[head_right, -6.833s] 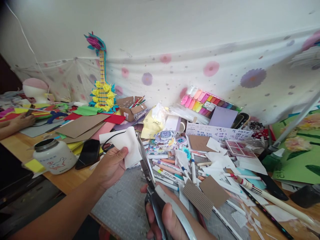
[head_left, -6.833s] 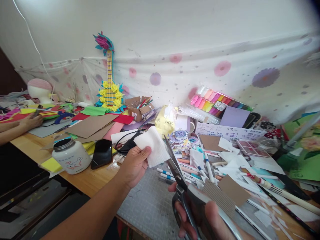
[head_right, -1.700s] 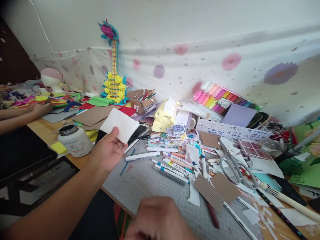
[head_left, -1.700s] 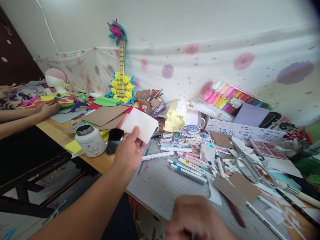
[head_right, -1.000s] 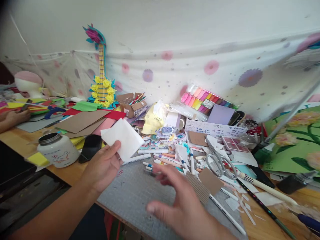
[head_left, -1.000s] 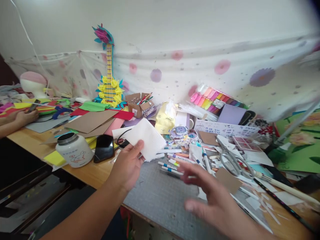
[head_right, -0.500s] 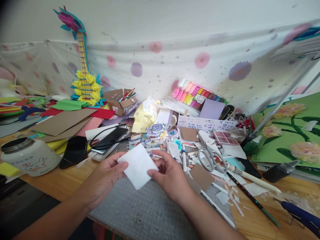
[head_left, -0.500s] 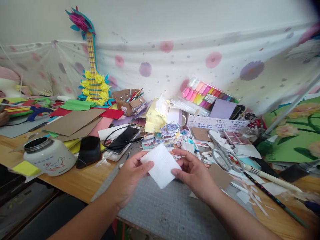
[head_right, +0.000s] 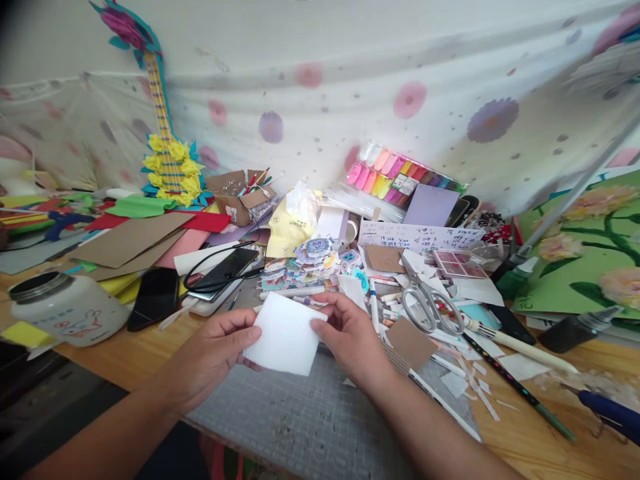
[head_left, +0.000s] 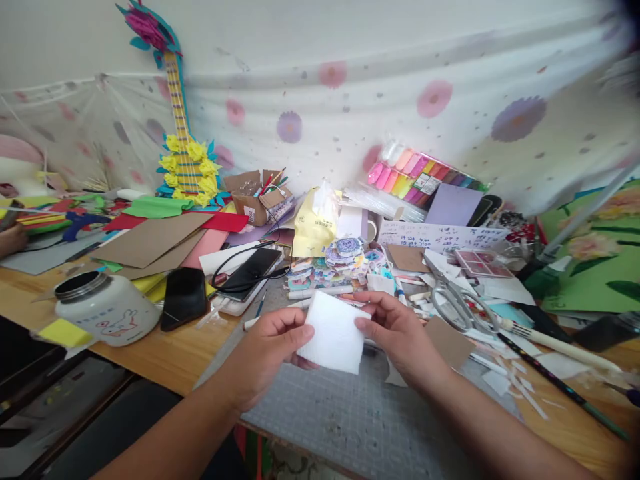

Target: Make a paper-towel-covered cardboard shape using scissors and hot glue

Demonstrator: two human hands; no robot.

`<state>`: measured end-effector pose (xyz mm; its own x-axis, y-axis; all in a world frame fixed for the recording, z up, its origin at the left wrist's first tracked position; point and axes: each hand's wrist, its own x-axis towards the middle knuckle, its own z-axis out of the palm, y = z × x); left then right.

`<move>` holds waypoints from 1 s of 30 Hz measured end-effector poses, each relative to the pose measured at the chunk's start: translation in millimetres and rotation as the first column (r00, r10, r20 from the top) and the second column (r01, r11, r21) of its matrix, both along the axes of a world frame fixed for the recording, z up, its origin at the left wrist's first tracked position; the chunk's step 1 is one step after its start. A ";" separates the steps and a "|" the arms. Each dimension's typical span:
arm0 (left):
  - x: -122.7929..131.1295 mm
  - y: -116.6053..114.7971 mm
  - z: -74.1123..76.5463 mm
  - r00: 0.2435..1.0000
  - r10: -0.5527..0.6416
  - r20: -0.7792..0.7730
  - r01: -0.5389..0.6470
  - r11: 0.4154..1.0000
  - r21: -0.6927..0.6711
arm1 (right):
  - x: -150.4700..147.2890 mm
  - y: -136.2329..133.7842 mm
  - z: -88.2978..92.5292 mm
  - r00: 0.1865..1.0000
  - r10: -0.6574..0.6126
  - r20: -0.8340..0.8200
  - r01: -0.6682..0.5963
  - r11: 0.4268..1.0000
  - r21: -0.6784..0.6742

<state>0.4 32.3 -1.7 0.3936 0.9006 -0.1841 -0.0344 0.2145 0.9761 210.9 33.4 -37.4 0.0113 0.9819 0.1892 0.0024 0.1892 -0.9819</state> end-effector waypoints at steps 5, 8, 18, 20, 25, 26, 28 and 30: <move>6.0 -3.6 -2.3 0.956 0.135 -0.262 -0.054 0.954 0.294 | -1.6 -17.8 12.6 0.968 -0.145 0.205 0.087 0.960 0.267; 10.8 -9.6 -2.5 0.909 0.207 -0.361 0.005 0.862 0.507 | -8.5 -32.5 17.7 0.933 -0.003 0.360 -0.133 0.927 0.352; 15.4 -21.8 -1.1 0.888 0.267 -0.374 0.205 0.497 0.843 | -24.8 -39.3 16.2 0.983 0.174 -0.063 -0.166 0.979 0.118; 14.1 -22.5 -2.8 0.897 0.252 -0.363 0.194 0.514 0.835 | -25.4 -39.5 16.1 0.983 0.169 -0.071 -0.160 0.980 0.115; 12.9 -23.0 -3.6 0.909 0.203 -0.363 0.141 0.671 0.728 | -25.3 -39.8 13.7 0.987 0.158 -0.007 -0.156 0.979 0.128; 13.1 -22.8 -2.7 0.912 0.181 -0.368 0.137 0.711 0.690 | -25.1 -39.6 13.1 0.988 0.154 0.022 -0.156 0.979 0.133; 13.7 -22.0 -0.8 0.908 0.163 -0.386 0.125 0.774 0.621 | -24.5 -39.3 11.9 0.986 0.152 0.067 -0.160 0.978 0.131; 14.2 -20.9 0.6 0.889 0.188 -0.417 0.104 0.805 0.584 | -23.9 -38.8 10.9 0.984 0.161 0.079 -0.169 0.980 0.110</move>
